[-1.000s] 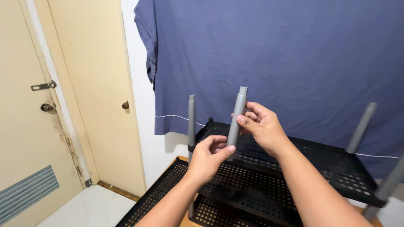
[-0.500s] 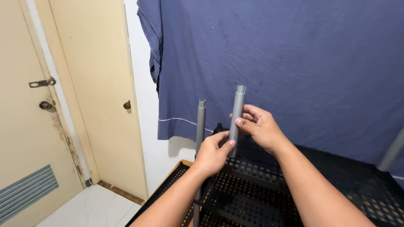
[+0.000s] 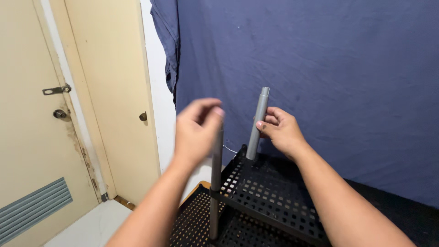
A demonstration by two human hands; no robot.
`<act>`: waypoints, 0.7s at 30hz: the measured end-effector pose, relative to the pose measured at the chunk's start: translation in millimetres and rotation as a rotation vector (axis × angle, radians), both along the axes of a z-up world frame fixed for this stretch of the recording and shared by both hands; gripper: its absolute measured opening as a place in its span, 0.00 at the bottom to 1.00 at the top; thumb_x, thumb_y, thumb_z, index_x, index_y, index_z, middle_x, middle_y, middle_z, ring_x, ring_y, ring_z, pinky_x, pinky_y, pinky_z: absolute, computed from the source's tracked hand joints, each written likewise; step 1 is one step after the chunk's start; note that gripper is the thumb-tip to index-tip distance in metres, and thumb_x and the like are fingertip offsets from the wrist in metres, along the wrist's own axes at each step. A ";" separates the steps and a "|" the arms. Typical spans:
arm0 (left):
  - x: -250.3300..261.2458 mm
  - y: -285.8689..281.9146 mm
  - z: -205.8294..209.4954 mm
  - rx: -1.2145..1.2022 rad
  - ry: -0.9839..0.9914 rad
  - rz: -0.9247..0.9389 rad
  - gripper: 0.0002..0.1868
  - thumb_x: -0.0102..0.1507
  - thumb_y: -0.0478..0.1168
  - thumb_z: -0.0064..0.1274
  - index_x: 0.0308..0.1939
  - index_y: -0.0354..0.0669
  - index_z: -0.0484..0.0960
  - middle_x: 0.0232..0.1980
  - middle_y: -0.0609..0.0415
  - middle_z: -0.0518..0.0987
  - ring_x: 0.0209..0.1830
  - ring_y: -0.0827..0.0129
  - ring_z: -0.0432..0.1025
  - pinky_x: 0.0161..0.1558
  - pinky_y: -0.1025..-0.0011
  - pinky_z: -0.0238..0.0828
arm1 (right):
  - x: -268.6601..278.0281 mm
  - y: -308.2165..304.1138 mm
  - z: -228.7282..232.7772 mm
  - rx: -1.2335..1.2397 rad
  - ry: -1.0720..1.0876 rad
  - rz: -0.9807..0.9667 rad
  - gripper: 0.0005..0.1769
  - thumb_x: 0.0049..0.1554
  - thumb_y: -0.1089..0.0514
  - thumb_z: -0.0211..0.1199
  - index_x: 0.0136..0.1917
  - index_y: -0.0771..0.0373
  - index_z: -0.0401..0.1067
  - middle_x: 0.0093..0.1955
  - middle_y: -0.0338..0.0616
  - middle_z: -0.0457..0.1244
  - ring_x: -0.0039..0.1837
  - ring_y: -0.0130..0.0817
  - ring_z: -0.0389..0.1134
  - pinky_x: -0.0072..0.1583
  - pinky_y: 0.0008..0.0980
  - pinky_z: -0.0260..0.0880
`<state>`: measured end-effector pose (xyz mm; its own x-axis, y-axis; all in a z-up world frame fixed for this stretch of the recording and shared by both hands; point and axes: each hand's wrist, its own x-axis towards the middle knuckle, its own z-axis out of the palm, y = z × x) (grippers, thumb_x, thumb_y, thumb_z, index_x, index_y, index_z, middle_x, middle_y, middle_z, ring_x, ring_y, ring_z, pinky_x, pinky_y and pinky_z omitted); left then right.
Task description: The person assembles a three-tier black plastic shelf by inserting gray metal poles into the corners of the shelves and securing them with black plastic caps. The person works on a wooden table, stacking the shelves and extending the poles to complete the structure.
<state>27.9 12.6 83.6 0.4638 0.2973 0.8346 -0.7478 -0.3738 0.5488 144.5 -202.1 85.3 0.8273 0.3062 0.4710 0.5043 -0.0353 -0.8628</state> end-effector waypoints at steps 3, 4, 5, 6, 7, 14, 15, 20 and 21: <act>35.3 38.2 -0.5 -0.272 0.133 -0.126 0.11 0.66 0.39 0.54 0.48 0.39 0.84 0.41 0.55 0.84 0.39 0.72 0.78 0.41 0.72 0.77 | 25.2 5.4 -9.4 0.008 -0.004 -0.029 0.22 0.59 0.64 0.62 0.66 0.68 0.68 0.53 0.46 0.70 0.51 0.31 0.71 0.53 0.33 0.74; 50.2 46.6 -3.5 -0.372 0.200 -0.165 0.10 0.65 0.40 0.53 0.48 0.40 0.83 0.40 0.57 0.83 0.38 0.72 0.78 0.39 0.72 0.78 | 34.3 5.6 -12.4 0.016 -0.007 -0.042 0.22 0.58 0.64 0.62 0.66 0.68 0.68 0.54 0.46 0.70 0.51 0.31 0.71 0.53 0.32 0.74; 64.5 51.2 -10.2 -0.333 0.254 -0.141 0.10 0.65 0.39 0.54 0.47 0.38 0.83 0.39 0.55 0.83 0.37 0.71 0.78 0.38 0.72 0.76 | 43.6 6.3 -15.6 0.024 -0.009 -0.054 0.22 0.58 0.65 0.62 0.66 0.68 0.68 0.54 0.45 0.70 0.51 0.30 0.72 0.53 0.31 0.74; 76.9 53.7 -21.4 -0.295 0.306 -0.114 0.10 0.65 0.38 0.55 0.47 0.37 0.84 0.38 0.53 0.83 0.36 0.70 0.77 0.37 0.71 0.75 | 53.9 8.1 -19.0 0.021 0.000 -0.067 0.22 0.58 0.65 0.62 0.66 0.68 0.68 0.54 0.46 0.70 0.52 0.31 0.71 0.53 0.32 0.74; 87.4 56.4 -33.4 -0.258 0.357 -0.087 0.10 0.64 0.38 0.56 0.46 0.36 0.84 0.37 0.52 0.83 0.35 0.69 0.77 0.36 0.70 0.74 | 63.8 10.3 -22.8 0.019 0.008 -0.079 0.23 0.58 0.65 0.62 0.66 0.69 0.68 0.55 0.47 0.70 0.52 0.32 0.71 0.53 0.32 0.73; 151.8 24.9 -83.9 0.043 0.532 -0.154 0.15 0.62 0.41 0.58 0.49 0.35 0.85 0.40 0.47 0.86 0.38 0.68 0.79 0.42 0.69 0.76 | 111.8 31.7 -41.6 -0.011 -0.041 -0.127 0.26 0.57 0.66 0.63 0.69 0.70 0.66 0.60 0.50 0.70 0.59 0.34 0.72 0.61 0.31 0.72; 159.5 19.5 -85.8 0.104 0.478 -0.153 0.17 0.61 0.42 0.60 0.50 0.35 0.85 0.42 0.47 0.87 0.40 0.69 0.80 0.44 0.70 0.76 | 114.8 32.7 -41.9 -0.012 -0.041 -0.134 0.27 0.57 0.66 0.63 0.69 0.70 0.65 0.60 0.51 0.70 0.60 0.34 0.72 0.61 0.31 0.72; 190.1 -2.4 -90.2 0.140 0.427 -0.220 0.23 0.57 0.43 0.64 0.53 0.36 0.83 0.47 0.46 0.86 0.46 0.68 0.80 0.49 0.70 0.78 | 122.1 37.6 -42.9 -0.007 -0.047 -0.164 0.28 0.56 0.66 0.64 0.69 0.71 0.65 0.62 0.52 0.69 0.62 0.34 0.71 0.63 0.31 0.71; 194.2 -5.6 -91.6 0.136 0.433 -0.229 0.23 0.57 0.43 0.64 0.53 0.36 0.83 0.46 0.46 0.86 0.45 0.67 0.80 0.49 0.69 0.78 | 122.8 37.8 -44.1 -0.009 -0.045 -0.167 0.28 0.56 0.66 0.64 0.69 0.71 0.64 0.63 0.52 0.69 0.63 0.35 0.71 0.63 0.31 0.71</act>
<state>222.1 7.0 -7.9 0.8164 0.0497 0.5753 -0.5336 -0.3160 0.7845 267.3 -164.3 41.2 0.8453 0.1708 0.5062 0.5285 -0.1294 -0.8390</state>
